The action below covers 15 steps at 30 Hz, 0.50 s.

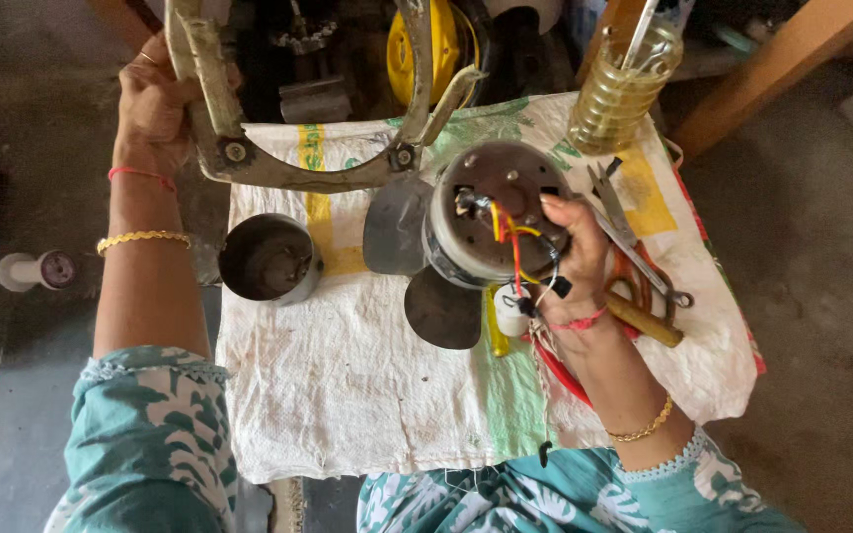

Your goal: The person is repairing an electric motor by hand. They remove a metal cover, adjust internal components and wires, and reassemble the motor housing. Tools such as pliers and a screwdriver are used during the process.

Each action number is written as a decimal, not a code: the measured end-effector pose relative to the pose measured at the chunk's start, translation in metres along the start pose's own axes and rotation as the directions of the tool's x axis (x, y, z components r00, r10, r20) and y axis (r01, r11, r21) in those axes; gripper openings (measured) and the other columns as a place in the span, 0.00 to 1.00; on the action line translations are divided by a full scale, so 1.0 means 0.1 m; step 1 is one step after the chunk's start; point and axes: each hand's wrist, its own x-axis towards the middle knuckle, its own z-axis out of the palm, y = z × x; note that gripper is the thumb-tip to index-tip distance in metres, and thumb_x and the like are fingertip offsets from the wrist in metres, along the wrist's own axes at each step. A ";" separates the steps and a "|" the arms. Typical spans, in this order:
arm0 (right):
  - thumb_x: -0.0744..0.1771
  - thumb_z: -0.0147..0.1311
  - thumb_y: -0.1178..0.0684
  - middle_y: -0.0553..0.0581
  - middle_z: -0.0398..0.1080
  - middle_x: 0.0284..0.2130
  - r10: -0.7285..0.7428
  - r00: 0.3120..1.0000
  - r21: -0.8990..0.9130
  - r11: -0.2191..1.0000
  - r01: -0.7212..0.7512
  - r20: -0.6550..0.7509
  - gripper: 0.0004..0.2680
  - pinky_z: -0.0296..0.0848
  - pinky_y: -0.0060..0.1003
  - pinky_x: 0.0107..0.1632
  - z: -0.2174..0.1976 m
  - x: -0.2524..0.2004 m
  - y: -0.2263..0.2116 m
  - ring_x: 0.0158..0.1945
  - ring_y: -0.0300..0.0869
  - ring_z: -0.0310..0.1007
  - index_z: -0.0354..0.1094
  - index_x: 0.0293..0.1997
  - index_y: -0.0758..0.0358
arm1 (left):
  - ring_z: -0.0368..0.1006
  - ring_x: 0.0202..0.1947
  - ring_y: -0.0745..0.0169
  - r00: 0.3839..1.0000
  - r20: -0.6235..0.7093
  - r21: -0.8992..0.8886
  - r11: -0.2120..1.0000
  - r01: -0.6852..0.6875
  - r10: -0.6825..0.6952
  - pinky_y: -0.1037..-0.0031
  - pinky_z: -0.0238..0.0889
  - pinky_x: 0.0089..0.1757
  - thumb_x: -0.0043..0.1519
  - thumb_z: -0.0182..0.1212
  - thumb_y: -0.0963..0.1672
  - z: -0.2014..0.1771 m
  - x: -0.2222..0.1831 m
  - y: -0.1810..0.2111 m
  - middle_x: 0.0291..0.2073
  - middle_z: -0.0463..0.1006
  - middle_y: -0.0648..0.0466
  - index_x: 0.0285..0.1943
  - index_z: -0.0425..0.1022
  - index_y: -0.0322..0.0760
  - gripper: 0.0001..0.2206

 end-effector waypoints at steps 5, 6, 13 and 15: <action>0.66 0.53 0.53 0.59 0.73 0.49 -0.149 0.923 -0.398 0.869 0.293 0.354 0.14 0.72 0.37 0.59 0.31 -0.06 0.21 0.53 0.43 0.73 0.68 0.54 0.71 | 0.81 0.43 0.54 0.979 -0.160 -0.110 0.988 0.107 -0.124 0.65 0.80 0.45 0.63 0.52 0.30 -0.49 0.02 -0.50 0.47 0.81 0.45 0.64 0.73 0.27 0.19; 0.64 0.50 0.53 0.58 0.73 0.48 0.027 0.946 -0.217 0.975 0.046 0.323 0.17 0.72 0.36 0.57 0.37 -0.08 0.20 0.52 0.42 0.73 0.68 0.57 0.71 | 0.80 0.44 0.55 0.973 -0.176 -0.131 0.983 0.126 -0.149 0.66 0.79 0.45 0.64 0.51 0.31 -0.58 -0.02 -0.61 0.48 0.81 0.45 0.64 0.72 0.27 0.19; 0.65 0.49 0.54 0.57 0.73 0.48 0.060 0.964 -0.327 0.945 0.028 0.258 0.17 0.68 0.36 0.58 0.72 -0.01 0.16 0.52 0.41 0.71 0.67 0.58 0.71 | 0.79 0.41 0.54 0.936 -0.229 -0.226 0.950 0.216 -0.267 0.67 0.77 0.42 0.65 0.48 0.32 -0.96 -0.21 -1.15 0.45 0.80 0.45 0.59 0.72 0.25 0.15; 0.65 0.50 0.53 0.56 0.73 0.47 0.093 0.972 -0.328 0.944 -0.017 0.216 0.15 0.69 0.37 0.57 0.72 0.06 0.19 0.51 0.41 0.71 0.68 0.55 0.70 | 0.80 0.39 0.54 0.925 -0.243 -0.206 0.947 0.244 -0.291 0.65 0.79 0.42 0.63 0.46 0.33 -0.97 -0.22 -1.24 0.42 0.79 0.45 0.57 0.72 0.27 0.15</action>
